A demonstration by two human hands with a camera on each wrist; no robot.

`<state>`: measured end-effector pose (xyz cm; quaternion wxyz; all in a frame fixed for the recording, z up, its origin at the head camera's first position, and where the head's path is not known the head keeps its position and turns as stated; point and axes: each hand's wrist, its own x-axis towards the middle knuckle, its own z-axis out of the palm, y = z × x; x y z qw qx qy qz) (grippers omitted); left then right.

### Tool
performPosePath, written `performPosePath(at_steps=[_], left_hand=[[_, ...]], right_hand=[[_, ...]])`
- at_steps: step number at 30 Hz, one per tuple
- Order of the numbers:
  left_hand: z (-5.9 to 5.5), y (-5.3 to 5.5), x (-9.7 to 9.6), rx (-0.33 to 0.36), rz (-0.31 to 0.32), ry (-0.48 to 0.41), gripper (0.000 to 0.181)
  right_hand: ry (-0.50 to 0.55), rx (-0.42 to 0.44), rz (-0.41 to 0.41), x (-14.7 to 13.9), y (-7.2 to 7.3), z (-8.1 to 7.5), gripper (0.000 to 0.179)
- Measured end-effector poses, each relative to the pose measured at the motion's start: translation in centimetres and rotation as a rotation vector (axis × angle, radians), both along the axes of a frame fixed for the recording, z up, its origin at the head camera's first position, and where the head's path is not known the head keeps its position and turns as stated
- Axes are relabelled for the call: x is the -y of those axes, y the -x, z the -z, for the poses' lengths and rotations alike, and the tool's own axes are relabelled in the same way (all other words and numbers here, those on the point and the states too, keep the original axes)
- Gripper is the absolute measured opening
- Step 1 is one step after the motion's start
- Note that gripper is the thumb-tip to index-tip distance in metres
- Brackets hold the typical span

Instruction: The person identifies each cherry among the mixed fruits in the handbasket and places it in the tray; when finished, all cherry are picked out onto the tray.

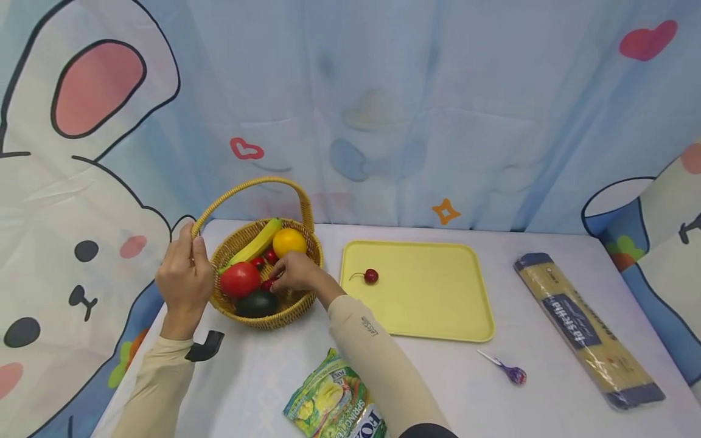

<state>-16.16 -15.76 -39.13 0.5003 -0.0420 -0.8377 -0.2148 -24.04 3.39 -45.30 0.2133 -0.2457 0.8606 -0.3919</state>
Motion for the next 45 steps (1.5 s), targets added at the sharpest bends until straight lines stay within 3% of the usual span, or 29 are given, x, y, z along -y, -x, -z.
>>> performPosePath(at_steps=[12, 20, 26, 31, 37, 45], left_hand=[[0.2, 0.1, -0.1, -0.005, -0.012, -0.001, 0.034], [0.1, 0.1, 0.0, -0.020, -0.010, -0.009, 0.032], [0.1, 0.1, -0.1, -0.024, -0.005, -0.007, 0.033], [0.1, 0.1, -0.2, -0.013, -0.007, -0.012, 0.034], [0.1, 0.0, -0.2, -0.006, -0.004, -0.013, 0.035], [-0.1, -0.1, -0.2, -0.011, -0.010, -0.015, 0.034]], right_hand=[[0.107, -0.060, 0.072, -1.9, -0.3, -0.7, 0.028], [0.240, -0.076, 0.126, -5.0, -0.6, -1.4, 0.031], [0.288, -0.159, 0.150, -8.2, -1.0, -1.8, 0.029], [0.284, -0.203, 0.208, -11.1, -1.6, -1.6, 0.028], [0.283, -0.128, 0.313, -14.9, -2.1, -0.8, 0.031], [0.092, -0.199, 0.440, -19.8, -2.7, 1.3, 0.034]])
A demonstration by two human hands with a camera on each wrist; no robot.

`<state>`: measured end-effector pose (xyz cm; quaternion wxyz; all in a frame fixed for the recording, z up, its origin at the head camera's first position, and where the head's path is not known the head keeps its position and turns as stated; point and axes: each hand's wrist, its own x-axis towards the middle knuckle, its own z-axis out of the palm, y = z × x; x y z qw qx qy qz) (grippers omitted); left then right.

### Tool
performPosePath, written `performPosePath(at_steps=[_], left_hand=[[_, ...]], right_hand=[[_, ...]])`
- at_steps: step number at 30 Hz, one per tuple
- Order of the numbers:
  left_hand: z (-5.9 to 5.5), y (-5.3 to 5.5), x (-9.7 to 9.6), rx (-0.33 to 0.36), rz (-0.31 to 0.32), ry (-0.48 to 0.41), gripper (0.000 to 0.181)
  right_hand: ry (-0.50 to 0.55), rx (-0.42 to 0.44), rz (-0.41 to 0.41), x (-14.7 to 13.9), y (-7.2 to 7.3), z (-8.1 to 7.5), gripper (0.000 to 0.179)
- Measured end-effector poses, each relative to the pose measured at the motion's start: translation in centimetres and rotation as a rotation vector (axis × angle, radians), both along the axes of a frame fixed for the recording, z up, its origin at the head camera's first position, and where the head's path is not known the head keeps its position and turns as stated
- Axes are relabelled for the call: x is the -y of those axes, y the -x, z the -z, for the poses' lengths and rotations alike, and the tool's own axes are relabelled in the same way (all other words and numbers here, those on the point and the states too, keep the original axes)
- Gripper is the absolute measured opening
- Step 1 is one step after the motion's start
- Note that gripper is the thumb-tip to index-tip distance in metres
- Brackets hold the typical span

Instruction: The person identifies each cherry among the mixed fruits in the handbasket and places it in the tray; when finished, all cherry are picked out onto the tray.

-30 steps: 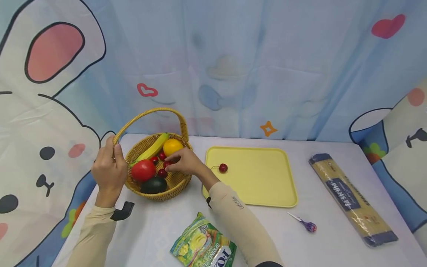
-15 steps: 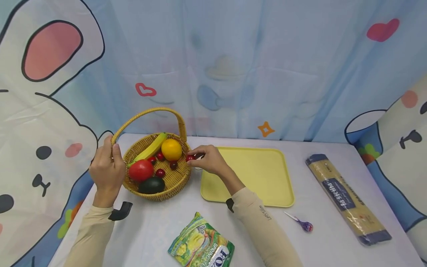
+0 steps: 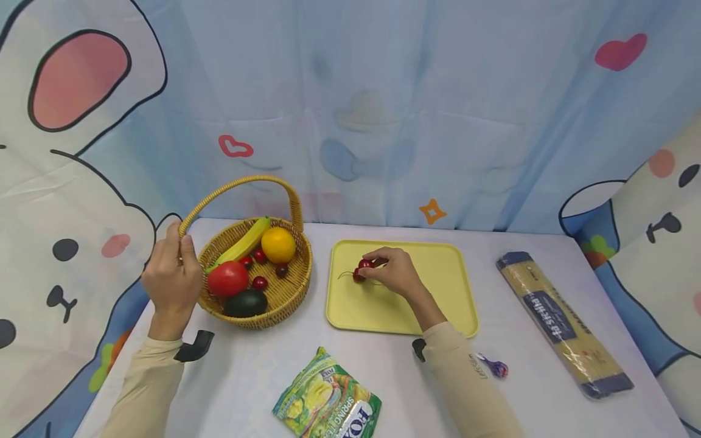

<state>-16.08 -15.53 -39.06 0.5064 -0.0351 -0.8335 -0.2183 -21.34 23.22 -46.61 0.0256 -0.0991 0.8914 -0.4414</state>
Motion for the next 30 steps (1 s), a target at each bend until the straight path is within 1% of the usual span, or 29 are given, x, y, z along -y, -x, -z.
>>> performPosePath(at_steps=[5, 8, 10, 13, 18, 21, 24, 27, 30], left_hand=[[-0.1, 0.0, 0.0, -0.006, 0.005, -0.004, 0.033], [-0.1, 0.0, 0.0, -0.005, 0.006, -0.007, 0.033], [0.0, 0.0, 0.0, -0.004, 0.006, -0.010, 0.034], [0.1, 0.1, 0.0, -0.012, 0.004, -0.012, 0.034], [0.2, 0.2, 0.0, -0.022, 0.002, -0.014, 0.033], [0.3, 0.2, -0.1, -0.015, 0.003, -0.008, 0.033], [0.3, 0.1, -0.1, -0.008, 0.001, -0.009, 0.034], [0.2, 0.1, -0.1, -0.010, -0.001, -0.012, 0.034], [0.2, 0.1, -0.1, -0.012, -0.002, -0.013, 0.034]], right_hand=[[-0.060, 0.019, 0.052, -2.2, -0.1, 2.0, 0.034], [-0.089, 0.029, 0.067, -3.0, -0.1, 2.9, 0.033], [-0.112, 0.021, 0.067, -3.3, 0.0, 3.3, 0.033], [-0.154, -0.005, 0.046, -3.4, 0.1, 3.7, 0.032], [-0.191, -0.019, 0.025, -3.3, 0.3, 3.8, 0.032], [-0.200, -0.030, 0.023, -3.1, 0.1, 3.4, 0.033], [-0.171, -0.043, 0.024, -2.1, -0.1, 2.1, 0.036], [-0.124, -0.087, 0.020, -0.1, -0.1, 0.4, 0.038], [-0.075, -0.147, -0.003, 2.9, 0.3, -1.0, 0.038]])
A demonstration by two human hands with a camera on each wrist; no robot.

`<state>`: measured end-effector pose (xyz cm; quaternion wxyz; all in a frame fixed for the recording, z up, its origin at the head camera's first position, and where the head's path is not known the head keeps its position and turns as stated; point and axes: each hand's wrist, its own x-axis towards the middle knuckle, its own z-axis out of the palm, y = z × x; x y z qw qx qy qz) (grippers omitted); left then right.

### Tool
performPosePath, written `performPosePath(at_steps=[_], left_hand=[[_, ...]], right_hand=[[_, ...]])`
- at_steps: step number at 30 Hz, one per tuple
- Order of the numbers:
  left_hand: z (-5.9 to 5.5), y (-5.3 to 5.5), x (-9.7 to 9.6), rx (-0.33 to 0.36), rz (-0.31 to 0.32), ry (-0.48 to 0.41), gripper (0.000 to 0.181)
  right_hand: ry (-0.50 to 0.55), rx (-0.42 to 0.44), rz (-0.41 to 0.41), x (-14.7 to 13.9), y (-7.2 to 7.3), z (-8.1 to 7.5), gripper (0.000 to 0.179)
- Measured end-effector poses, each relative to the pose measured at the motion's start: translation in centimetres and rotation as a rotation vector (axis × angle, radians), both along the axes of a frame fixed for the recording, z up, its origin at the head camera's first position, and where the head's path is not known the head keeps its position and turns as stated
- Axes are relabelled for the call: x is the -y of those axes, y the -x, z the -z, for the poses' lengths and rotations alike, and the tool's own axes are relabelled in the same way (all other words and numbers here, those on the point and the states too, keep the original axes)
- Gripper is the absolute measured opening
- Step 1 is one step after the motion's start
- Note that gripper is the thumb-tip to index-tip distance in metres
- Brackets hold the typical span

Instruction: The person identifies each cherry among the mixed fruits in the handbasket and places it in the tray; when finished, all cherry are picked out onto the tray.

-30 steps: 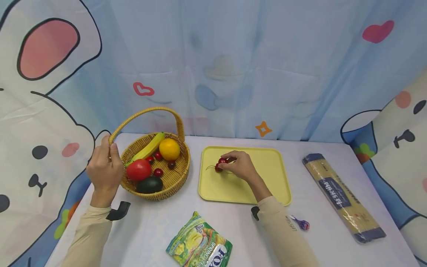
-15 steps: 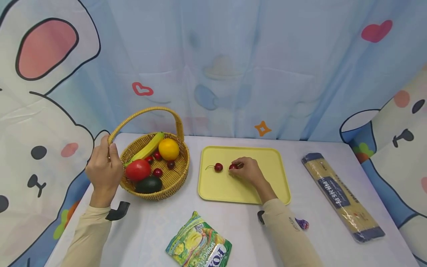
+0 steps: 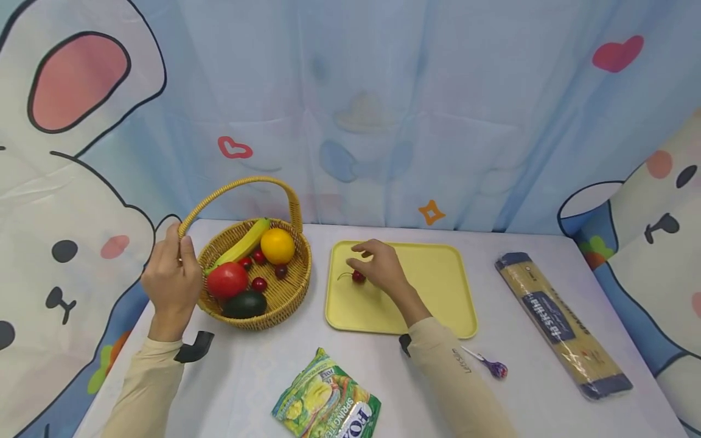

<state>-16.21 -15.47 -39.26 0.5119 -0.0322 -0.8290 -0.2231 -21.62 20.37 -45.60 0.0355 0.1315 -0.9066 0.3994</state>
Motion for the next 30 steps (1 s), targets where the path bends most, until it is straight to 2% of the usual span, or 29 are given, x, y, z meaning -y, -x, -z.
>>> performPosePath(at_steps=[6, 10, 14, 21, 25, 30], left_hand=[[-0.1, 0.0, 0.1, -0.011, -0.002, 0.000, 0.033], [-0.1, 0.0, 0.1, -0.006, -0.001, 0.007, 0.033], [0.0, 0.0, 0.1, -0.004, -0.002, 0.012, 0.033], [0.1, 0.1, 0.2, 0.007, -0.006, 0.026, 0.032], [0.2, 0.0, 0.3, 0.022, 0.004, 0.026, 0.033], [0.1, 0.1, 0.4, 0.029, 0.006, 0.026, 0.034]], right_hand=[[0.121, -0.061, -0.133, 6.4, 0.8, -1.6, 0.034], [0.193, -0.044, -0.216, 10.0, 1.1, -1.7, 0.034], [0.123, 0.026, -0.233, 12.8, 1.5, -1.2, 0.036], [-0.130, 0.150, -0.220, 15.9, 2.2, -1.0, 0.027], [-0.200, 0.221, -0.190, 17.0, 2.4, -0.9, 0.024], [-0.254, 0.289, -0.173, 18.0, 2.5, -0.6, 0.010]])
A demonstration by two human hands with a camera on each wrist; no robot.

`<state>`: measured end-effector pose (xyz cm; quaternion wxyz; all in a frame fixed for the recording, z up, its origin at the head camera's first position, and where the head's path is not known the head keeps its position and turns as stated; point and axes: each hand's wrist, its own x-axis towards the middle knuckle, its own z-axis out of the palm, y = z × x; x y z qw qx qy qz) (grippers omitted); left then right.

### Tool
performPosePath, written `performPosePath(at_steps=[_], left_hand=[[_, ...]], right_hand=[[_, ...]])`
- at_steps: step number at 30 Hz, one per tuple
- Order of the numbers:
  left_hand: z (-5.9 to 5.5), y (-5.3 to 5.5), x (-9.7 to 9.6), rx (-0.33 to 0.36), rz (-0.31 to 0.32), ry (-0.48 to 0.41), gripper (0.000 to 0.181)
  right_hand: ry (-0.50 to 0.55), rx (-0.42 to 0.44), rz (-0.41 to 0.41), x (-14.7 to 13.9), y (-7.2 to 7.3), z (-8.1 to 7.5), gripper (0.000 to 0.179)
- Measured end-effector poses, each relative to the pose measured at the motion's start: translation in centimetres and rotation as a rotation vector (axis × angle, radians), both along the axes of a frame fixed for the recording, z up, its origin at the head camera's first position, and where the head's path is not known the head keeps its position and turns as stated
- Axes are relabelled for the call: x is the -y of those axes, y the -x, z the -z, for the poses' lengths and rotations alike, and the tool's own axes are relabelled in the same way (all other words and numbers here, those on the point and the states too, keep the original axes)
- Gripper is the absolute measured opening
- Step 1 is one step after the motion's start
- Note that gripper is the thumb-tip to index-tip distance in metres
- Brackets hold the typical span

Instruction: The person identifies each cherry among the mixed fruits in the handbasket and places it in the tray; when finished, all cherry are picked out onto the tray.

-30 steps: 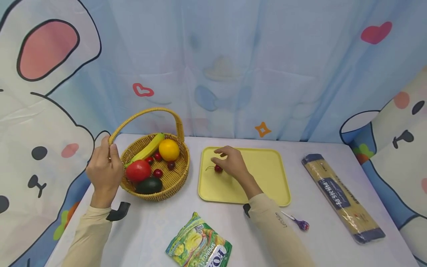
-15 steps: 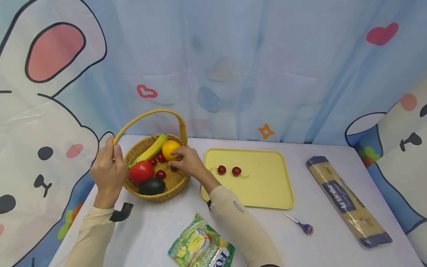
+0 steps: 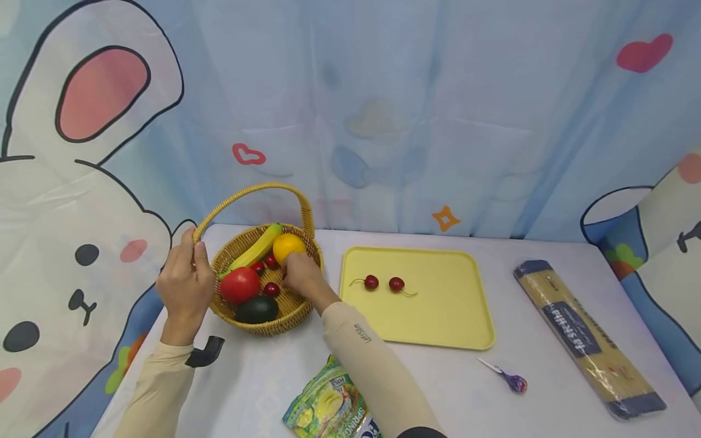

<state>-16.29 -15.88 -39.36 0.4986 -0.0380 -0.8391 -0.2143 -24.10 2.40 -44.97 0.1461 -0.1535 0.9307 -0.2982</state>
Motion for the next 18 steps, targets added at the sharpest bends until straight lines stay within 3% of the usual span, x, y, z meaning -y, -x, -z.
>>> performPosePath(at_steps=[4, 12, 18], left_hand=[[0.0, -0.1, -0.1, 0.001, 0.001, -0.001, 0.034], [0.0, -0.1, -0.1, -0.003, -0.005, 0.004, 0.033], [0.1, 0.0, -0.1, -0.001, -0.009, 0.003, 0.034]], right_hand=[[-0.068, -0.045, -0.027, 0.3, 0.0, 0.3, 0.002], [-0.168, -0.131, -0.051, 1.1, 0.4, 1.1, 0.016], [-0.151, -0.118, -0.046, 1.4, 0.5, 1.4, 0.009]])
